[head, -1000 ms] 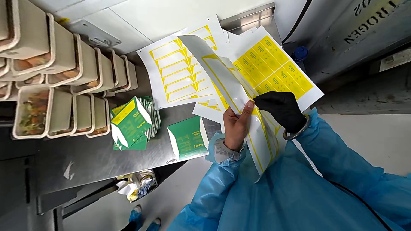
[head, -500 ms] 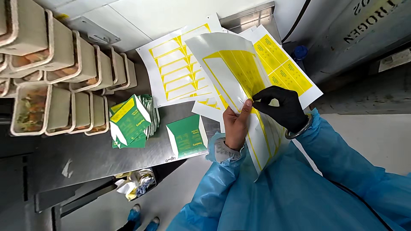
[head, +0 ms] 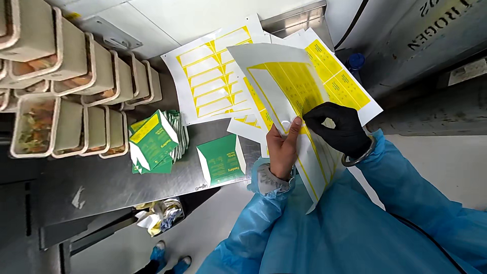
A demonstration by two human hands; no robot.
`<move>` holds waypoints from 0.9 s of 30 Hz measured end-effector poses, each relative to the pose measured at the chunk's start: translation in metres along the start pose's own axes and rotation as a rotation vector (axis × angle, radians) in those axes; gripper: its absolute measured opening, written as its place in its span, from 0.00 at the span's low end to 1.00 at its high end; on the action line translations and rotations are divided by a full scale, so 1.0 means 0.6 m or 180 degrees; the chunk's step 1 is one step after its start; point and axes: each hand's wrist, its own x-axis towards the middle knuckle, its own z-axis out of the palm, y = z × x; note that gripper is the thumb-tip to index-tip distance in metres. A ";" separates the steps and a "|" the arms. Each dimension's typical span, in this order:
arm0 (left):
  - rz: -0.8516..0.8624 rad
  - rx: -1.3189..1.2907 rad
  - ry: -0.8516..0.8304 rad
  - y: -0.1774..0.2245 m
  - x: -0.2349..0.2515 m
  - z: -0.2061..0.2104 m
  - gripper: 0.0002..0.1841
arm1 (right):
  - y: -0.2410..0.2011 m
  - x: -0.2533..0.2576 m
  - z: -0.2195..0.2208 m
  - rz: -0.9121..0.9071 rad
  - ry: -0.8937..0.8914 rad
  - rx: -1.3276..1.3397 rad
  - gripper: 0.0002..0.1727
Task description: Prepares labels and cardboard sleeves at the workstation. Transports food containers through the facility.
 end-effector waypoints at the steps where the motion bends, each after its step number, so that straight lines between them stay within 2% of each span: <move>1: 0.0038 0.0085 -0.0038 0.001 -0.003 0.000 0.09 | -0.003 0.001 -0.003 0.0042 -0.0054 -0.0045 0.05; 7: 0.0349 0.0582 -0.0253 0.009 -0.008 -0.002 0.08 | -0.015 0.020 -0.032 0.0403 -0.0574 0.0078 0.02; 9: 0.0395 0.0636 -0.0368 0.013 -0.006 -0.005 0.08 | -0.011 0.027 -0.042 0.0261 -0.0760 0.0116 0.02; 13: 0.0506 0.0595 -0.0589 0.014 0.017 -0.012 0.08 | -0.003 0.033 -0.049 -0.0205 -0.0975 -0.0395 0.04; 17: 0.0337 0.0350 -0.0844 0.013 0.045 -0.021 0.08 | 0.012 0.061 -0.074 -0.0469 -0.1234 -0.0573 0.04; 22: 0.0150 0.0314 -0.1003 0.027 0.054 -0.030 0.08 | 0.010 0.097 -0.099 -0.0689 -0.1209 -0.0745 0.06; 27: 0.0260 0.0241 -0.0638 0.023 0.041 -0.012 0.09 | -0.013 0.070 -0.072 -0.0168 -0.0951 -0.0607 0.07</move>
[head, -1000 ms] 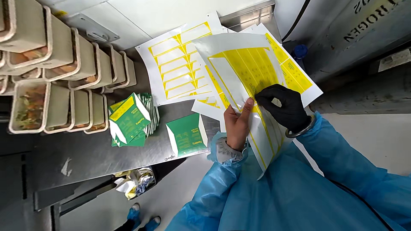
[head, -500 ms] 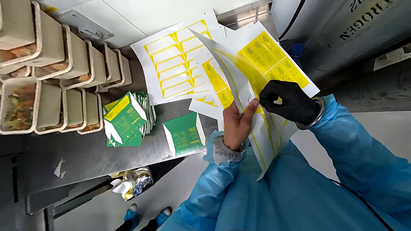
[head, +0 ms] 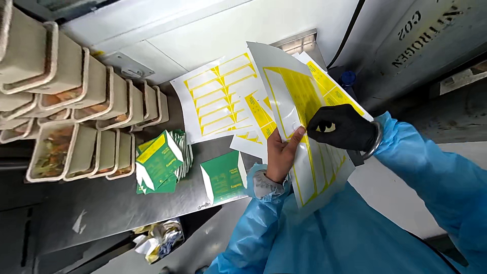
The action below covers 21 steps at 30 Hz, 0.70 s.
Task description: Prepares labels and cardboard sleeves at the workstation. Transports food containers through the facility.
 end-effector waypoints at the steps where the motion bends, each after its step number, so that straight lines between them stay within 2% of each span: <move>1: 0.0036 0.0003 0.0057 -0.002 -0.001 0.004 0.11 | -0.003 -0.002 0.007 0.0127 0.0088 0.0032 0.06; 7: 0.0163 0.0277 0.0072 0.003 -0.013 0.013 0.12 | -0.024 -0.012 0.021 0.0704 0.0300 0.0094 0.03; 14: 0.0284 0.0521 0.0037 0.015 -0.021 0.022 0.12 | -0.040 -0.030 0.018 0.0537 0.0593 -0.0483 0.06; 18: 0.0280 0.0619 -0.0131 0.011 -0.028 0.019 0.16 | -0.030 -0.035 0.011 0.0524 0.0513 -0.0341 0.05; 21: 0.0284 0.0572 -0.0272 0.011 -0.027 0.019 0.19 | -0.020 -0.034 0.001 0.0539 0.0365 0.0116 0.03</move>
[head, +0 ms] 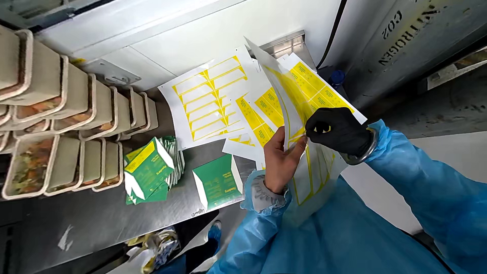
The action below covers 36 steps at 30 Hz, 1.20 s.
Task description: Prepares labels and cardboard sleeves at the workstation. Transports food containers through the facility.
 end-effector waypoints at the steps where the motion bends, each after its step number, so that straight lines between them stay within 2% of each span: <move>1: 0.0004 -0.0007 -0.0045 0.002 0.001 0.000 0.19 | 0.003 0.001 -0.002 -0.0013 -0.0044 0.0151 0.03; 4: 0.0003 0.0078 -0.0085 0.012 0.001 0.001 0.19 | 0.008 -0.002 -0.003 -0.0229 -0.0001 0.0175 0.04; 8: -0.0039 0.0151 -0.0085 0.020 -0.001 0.000 0.17 | 0.009 -0.003 -0.005 -0.0461 0.0051 -0.0281 0.04; 14: -0.0115 0.0298 -0.0046 0.020 0.007 0.005 0.16 | 0.012 0.011 -0.017 -0.1183 -0.0014 -0.1457 0.07; 18: -0.0147 0.0341 -0.0038 0.018 0.009 0.006 0.16 | 0.011 0.027 -0.032 -0.1358 -0.0130 -0.1933 0.10; 23: -0.0163 0.0111 0.0097 0.018 0.007 0.003 0.17 | 0.010 0.032 -0.038 -0.1141 -0.0268 -0.1407 0.08; 27: -0.0508 -0.0563 0.0299 0.006 0.019 -0.002 0.16 | 0.014 0.027 -0.040 -0.1002 -0.0265 -0.0983 0.14; 30: -0.0710 -0.1085 0.0394 -0.007 0.026 -0.002 0.15 | 0.012 0.021 -0.029 -0.0887 -0.0236 -0.0842 0.14; 32: -0.0747 -0.1147 0.0309 -0.007 0.021 -0.004 0.15 | 0.015 0.018 -0.017 -0.0873 -0.0150 -0.0736 0.15; 36: -0.0579 -0.1097 0.0160 -0.006 0.023 -0.004 0.25 | 0.031 0.020 0.001 -0.1021 0.0130 -0.0662 0.11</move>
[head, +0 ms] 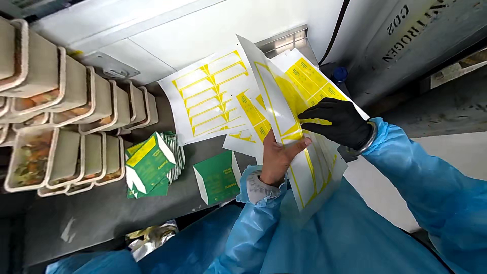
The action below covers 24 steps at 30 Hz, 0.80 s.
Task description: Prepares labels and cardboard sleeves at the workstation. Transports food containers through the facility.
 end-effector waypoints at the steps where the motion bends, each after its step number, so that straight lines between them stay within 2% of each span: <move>1: 0.0046 0.0101 0.0026 0.000 0.001 0.001 0.27 | 0.002 -0.002 0.005 -0.0080 0.0087 -0.0059 0.10; 6: 0.0119 0.0359 0.0123 0.003 0.006 -0.001 0.26 | -0.009 -0.012 0.033 -0.0691 0.0475 -0.1197 0.11; 8: 0.0023 0.0427 0.0082 0.005 0.011 -0.004 0.25 | -0.006 -0.008 0.032 -0.0895 0.0418 -0.1562 0.11; 11: -0.0077 0.0703 -0.0082 0.007 0.020 -0.014 0.20 | 0.003 0.012 0.012 -0.1289 -0.0180 -0.1874 0.12; 15: -0.0172 0.1102 -0.0284 0.012 0.022 -0.019 0.18 | 0.002 0.051 -0.017 -0.1470 -0.1171 -0.2024 0.13; 17: -0.0181 0.1114 -0.0288 0.010 0.027 -0.021 0.18 | 0.001 0.065 -0.026 -0.1475 -0.1334 -0.1986 0.13; 19: -0.0206 0.1041 -0.0252 0.011 0.027 -0.025 0.17 | 0.011 0.065 -0.028 -0.1410 -0.1213 -0.1710 0.13; 24: -0.0345 0.0775 -0.0207 0.005 0.021 -0.041 0.14 | 0.052 0.033 -0.015 -0.0839 -0.0789 -0.0387 0.15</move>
